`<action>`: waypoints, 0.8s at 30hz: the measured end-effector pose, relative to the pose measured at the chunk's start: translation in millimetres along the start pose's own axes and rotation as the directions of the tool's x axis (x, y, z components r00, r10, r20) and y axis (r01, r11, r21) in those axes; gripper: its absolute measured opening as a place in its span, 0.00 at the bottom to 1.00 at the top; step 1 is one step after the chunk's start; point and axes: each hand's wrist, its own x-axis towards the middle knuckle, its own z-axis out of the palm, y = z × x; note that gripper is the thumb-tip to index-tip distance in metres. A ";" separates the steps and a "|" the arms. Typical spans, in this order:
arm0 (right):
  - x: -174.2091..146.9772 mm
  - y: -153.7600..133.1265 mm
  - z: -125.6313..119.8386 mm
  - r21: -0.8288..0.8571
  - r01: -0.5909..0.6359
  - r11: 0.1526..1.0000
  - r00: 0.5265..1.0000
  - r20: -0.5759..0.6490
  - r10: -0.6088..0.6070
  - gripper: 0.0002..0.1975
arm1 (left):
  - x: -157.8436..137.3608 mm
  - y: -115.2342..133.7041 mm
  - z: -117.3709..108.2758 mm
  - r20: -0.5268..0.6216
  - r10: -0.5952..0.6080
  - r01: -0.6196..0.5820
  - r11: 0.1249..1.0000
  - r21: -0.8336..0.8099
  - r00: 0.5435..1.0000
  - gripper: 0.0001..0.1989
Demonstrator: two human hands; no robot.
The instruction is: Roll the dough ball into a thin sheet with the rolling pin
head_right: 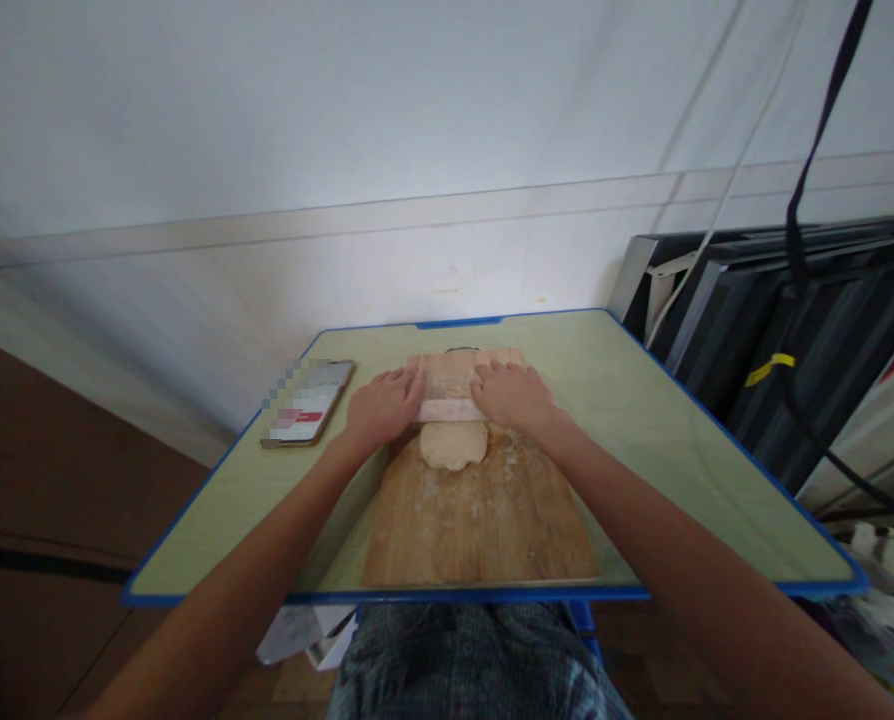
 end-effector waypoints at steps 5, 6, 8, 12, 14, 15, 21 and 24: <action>-4.4 -1.7 0.0 -0.005 0.010 1.000 1.000 -0.005 -0.010 0.22 | -5.1 0.5 -0.4 -0.025 0.017 -0.017 1.000 0.015 1.000 0.21; -5.8 -2.5 -0.6 -0.007 0.010 1.000 1.000 -0.010 -0.011 0.22 | -6.2 0.4 0.0 -0.032 0.020 -0.020 1.000 0.015 0.999 0.21; -8.9 -4.2 -2.1 -0.010 0.006 1.000 1.000 -0.014 -0.006 0.22 | -8.2 0.2 0.9 -0.045 0.024 -0.023 1.000 0.017 0.999 0.21; -14.1 -7.4 -4.1 -0.002 0.003 1.000 1.000 -0.021 -0.003 0.23 | -11.8 0.4 2.0 -0.056 0.026 -0.025 0.999 0.020 0.998 0.21; -15.9 -8.5 -4.0 -0.005 0.002 1.000 0.999 -0.038 -0.002 0.23 | -13.4 0.6 1.9 -0.067 0.032 -0.031 0.999 0.021 0.997 0.21; -16.6 -8.9 -3.7 -0.007 0.002 1.000 0.999 -0.046 -0.002 0.23 | -14.3 0.7 1.7 -0.075 0.038 -0.036 0.999 0.024 0.996 0.21; -21.4 -11.0 -2.7 0.001 0.013 1.000 0.997 -0.082 -0.013 0.22 | -20.5 1.1 0.1 -0.114 0.066 -0.061 0.997 0.051 0.991 0.21; -24.1 -12.2 -2.8 0.000 0.020 1.000 0.994 -0.108 -0.020 0.22 | -23.5 1.5 -0.3 -0.133 0.088 -0.082 0.995 0.051 0.987 0.21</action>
